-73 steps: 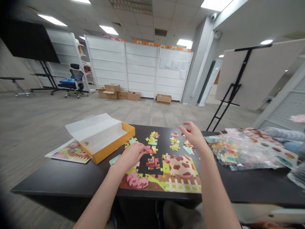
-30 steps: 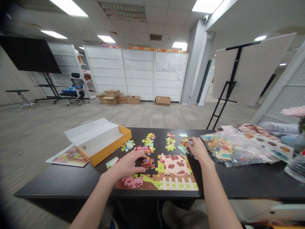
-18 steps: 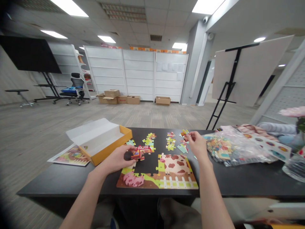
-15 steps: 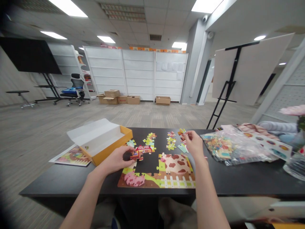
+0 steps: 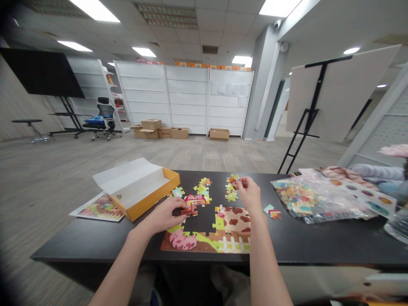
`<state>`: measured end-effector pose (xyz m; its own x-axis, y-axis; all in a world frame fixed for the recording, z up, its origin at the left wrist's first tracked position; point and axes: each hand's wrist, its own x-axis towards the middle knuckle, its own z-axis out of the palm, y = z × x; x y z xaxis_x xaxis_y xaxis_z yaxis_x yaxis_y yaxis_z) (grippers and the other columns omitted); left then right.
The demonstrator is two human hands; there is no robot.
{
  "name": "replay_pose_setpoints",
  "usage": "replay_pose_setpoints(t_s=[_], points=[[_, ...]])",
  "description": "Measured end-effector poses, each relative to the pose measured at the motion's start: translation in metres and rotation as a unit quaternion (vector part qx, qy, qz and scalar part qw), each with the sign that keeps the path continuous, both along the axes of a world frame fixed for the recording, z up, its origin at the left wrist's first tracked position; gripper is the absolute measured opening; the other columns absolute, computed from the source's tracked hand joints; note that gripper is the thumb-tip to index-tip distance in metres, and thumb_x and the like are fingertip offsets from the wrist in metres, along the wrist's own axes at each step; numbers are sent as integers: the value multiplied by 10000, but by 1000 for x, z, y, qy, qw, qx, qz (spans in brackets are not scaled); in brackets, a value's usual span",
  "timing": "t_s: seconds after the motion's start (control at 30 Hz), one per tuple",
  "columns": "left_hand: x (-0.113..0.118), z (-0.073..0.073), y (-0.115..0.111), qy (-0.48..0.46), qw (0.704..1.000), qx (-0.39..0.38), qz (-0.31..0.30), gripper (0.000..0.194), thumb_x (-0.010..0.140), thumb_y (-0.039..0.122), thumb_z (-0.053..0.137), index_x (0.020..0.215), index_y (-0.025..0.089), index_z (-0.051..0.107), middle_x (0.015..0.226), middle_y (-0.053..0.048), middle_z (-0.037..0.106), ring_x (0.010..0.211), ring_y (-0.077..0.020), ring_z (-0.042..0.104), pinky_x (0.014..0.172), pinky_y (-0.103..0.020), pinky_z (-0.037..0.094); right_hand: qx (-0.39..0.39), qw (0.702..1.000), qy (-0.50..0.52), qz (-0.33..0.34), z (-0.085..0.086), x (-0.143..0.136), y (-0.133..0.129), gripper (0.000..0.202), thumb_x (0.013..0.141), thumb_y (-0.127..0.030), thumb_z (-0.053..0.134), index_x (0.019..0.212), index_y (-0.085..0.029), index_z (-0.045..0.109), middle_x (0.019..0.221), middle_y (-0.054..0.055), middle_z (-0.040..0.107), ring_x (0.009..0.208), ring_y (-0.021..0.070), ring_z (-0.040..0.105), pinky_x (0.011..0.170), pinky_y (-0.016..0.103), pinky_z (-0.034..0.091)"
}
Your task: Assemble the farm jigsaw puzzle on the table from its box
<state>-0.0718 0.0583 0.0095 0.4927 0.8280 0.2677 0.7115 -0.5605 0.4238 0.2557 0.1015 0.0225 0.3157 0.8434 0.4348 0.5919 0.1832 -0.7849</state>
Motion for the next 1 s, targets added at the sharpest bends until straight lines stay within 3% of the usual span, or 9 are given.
replay_pose_setpoints(t_s=[0.23,0.43,0.73,0.87,1.0], points=[[-1,4,-3,-1,1000,2,13,200,794,255,694,990,229,717,1002,-42,742,948,-232,668,868,-325,490,28,1000,3,-5,2,4,-1,529,751,-713,599,805,-189,647,721,85,745,681,215,689,655,303,506],[9,4,-5,-32,999,24,22,286,774,266,712,1057,229,693,1059,-43,733,1001,-236,662,894,-330,487,22,1000,-1,-1,2,7,0,534,734,-720,604,800,-192,647,727,80,743,663,204,675,641,302,502],[19,-7,-2,-19,1000,15,-9,365,832,397,732,1162,260,661,1134,-37,719,1041,-247,657,913,-353,492,-10,1000,-22,19,-5,9,4,399,761,-584,600,823,-194,651,764,82,758,703,214,698,673,311,501],[11,-8,12,-30,999,35,25,270,918,291,629,1180,225,643,1195,-69,698,1123,-251,632,985,-380,481,-53,997,-54,10,-13,15,9,292,768,-471,602,832,-192,663,698,65,745,670,214,688,655,307,473],[5,-7,25,13,999,35,39,243,906,248,641,1145,210,656,1161,-80,708,1097,-263,639,983,-397,486,-103,990,-92,-16,-21,17,13,245,772,-362,611,934,-186,665,685,34,735,655,199,673,645,292,456]])
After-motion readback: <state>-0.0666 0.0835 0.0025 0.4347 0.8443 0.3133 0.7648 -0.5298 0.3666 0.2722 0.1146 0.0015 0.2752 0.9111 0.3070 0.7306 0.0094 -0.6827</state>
